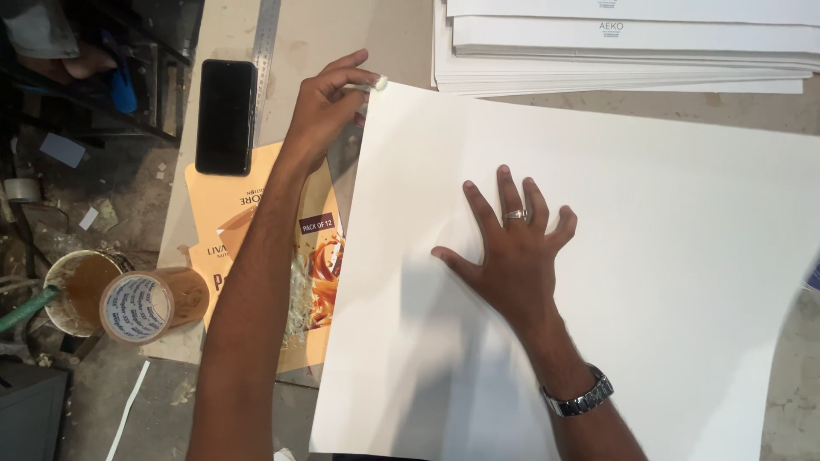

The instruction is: The recorder is handling and sorting large sheets of paper, possibly as part of a printing or packaging manufacturing process.

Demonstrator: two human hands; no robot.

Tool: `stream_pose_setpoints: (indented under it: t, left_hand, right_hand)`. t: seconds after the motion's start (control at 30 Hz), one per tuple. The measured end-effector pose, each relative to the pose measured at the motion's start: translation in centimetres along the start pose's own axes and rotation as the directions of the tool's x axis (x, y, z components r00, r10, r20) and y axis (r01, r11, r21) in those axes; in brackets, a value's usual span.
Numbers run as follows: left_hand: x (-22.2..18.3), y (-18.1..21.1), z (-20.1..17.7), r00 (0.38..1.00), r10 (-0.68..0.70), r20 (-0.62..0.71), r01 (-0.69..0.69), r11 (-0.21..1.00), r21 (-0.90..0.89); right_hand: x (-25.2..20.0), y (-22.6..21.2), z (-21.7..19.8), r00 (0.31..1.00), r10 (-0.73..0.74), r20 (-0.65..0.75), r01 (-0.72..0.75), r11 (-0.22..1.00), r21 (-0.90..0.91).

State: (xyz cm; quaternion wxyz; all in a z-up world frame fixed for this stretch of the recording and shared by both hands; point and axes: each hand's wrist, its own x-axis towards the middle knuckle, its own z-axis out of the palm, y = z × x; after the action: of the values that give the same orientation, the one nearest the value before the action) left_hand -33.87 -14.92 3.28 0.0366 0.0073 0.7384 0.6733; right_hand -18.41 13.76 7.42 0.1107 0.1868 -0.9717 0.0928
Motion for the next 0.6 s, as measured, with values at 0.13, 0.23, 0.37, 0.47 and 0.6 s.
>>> stream_pose_setpoints:
  t: [0.13,0.23,0.37,0.47,0.6]
  left_hand:
    - [-1.1,-1.7,-0.4,1.0,-0.009,0.002,0.009,1.0,-0.025]
    - [-3.1,-2.3,-0.5,1.0,-0.02,0.009,0.02,0.999,-0.032]
    - [-7.1,-2.2,-0.3,1.0,-0.018,0.007,0.018,0.999,-0.027]
    - [-10.5,-1.3,0.1,0.999,-0.044,-0.018,0.044,0.999,-0.01]
    - [-15.7,-0.4,0.3,0.991,-0.128,-0.039,0.127,0.992,-0.025]
  right_hand:
    - [-0.1,0.2,0.2,1.0,-0.014,-0.019,0.015,1.0,0.003]
    - [-0.3,0.3,0.3,0.999,-0.012,-0.033,0.013,1.0,0.025]
    - [-0.5,0.3,0.5,1.0,0.001,-0.01,0.0,0.992,0.125]
    - [-0.3,0.2,0.5,1.0,0.015,0.026,-0.017,0.997,0.077]
    - [-0.5,0.6,1.0,0.997,0.025,0.073,-0.024,1.0,-0.016]
